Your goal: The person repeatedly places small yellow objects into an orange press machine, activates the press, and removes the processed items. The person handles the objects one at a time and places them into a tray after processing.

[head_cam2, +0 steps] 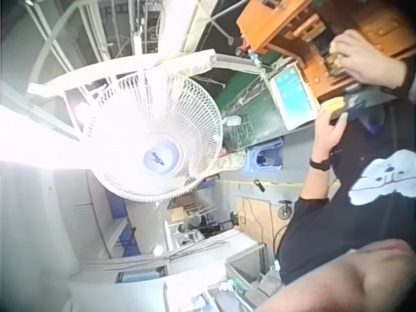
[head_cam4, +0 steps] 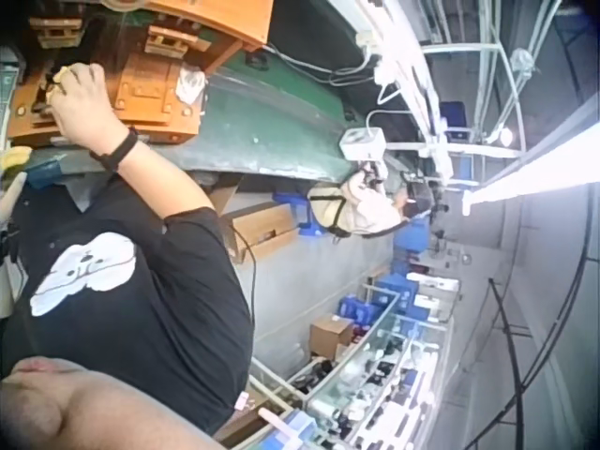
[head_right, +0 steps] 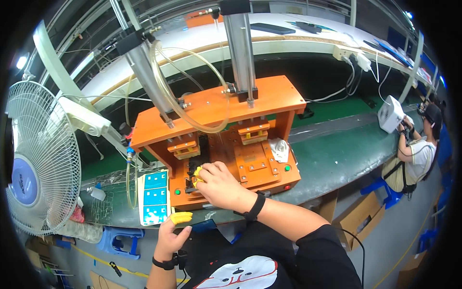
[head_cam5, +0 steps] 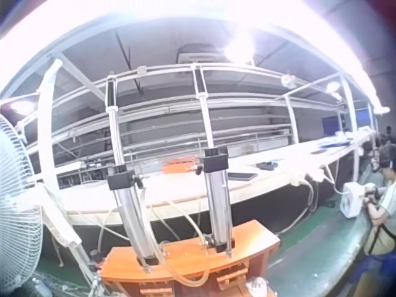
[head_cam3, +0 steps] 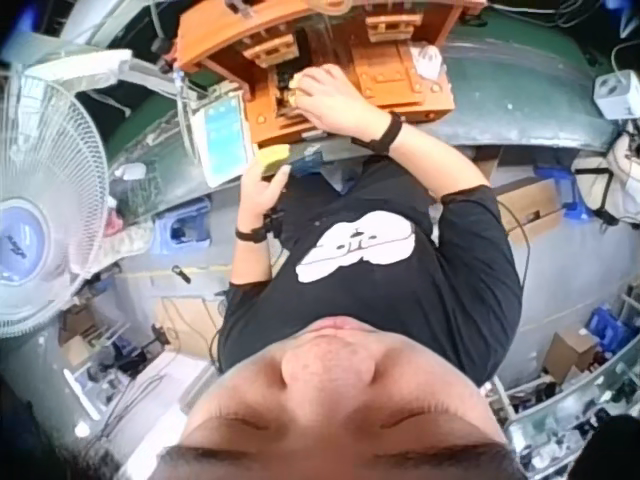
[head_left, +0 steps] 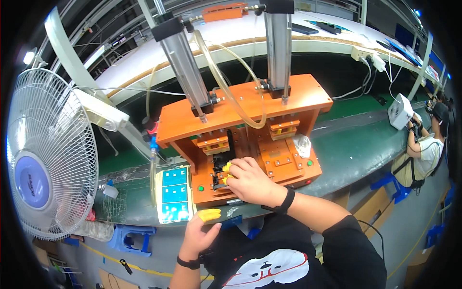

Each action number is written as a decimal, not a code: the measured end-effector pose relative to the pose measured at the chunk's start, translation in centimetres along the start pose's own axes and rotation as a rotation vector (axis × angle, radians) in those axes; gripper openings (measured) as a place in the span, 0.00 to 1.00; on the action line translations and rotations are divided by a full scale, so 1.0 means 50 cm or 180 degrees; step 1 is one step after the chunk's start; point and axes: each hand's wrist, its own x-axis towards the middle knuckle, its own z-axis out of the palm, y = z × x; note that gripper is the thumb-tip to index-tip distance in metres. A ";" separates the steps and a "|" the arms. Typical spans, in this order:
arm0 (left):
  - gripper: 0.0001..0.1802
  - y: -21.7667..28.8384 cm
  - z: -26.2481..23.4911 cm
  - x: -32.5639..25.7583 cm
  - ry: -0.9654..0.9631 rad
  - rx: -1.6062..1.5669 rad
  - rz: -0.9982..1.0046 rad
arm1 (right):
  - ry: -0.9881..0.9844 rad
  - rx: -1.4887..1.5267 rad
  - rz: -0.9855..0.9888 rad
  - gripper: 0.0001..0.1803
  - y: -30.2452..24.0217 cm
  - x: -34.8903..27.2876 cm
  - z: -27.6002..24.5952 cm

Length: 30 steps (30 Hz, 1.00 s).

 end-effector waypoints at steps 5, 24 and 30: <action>0.18 -0.044 -0.050 0.084 0.0084 0.0304 -0.0108 | 0.0293 0.0527 0.0212 0.07 0.002 0.018 -0.096; 0.20 -0.352 -0.031 0.488 -0.0191 0.2818 0.0393 | 0.5199 0.3927 0.3613 0.15 0.084 -0.707 -0.308; 0.19 -0.211 -0.013 0.474 -0.0568 0.1945 0.0090 | 0.5583 0.3715 0.3708 0.17 0.218 -0.815 -0.248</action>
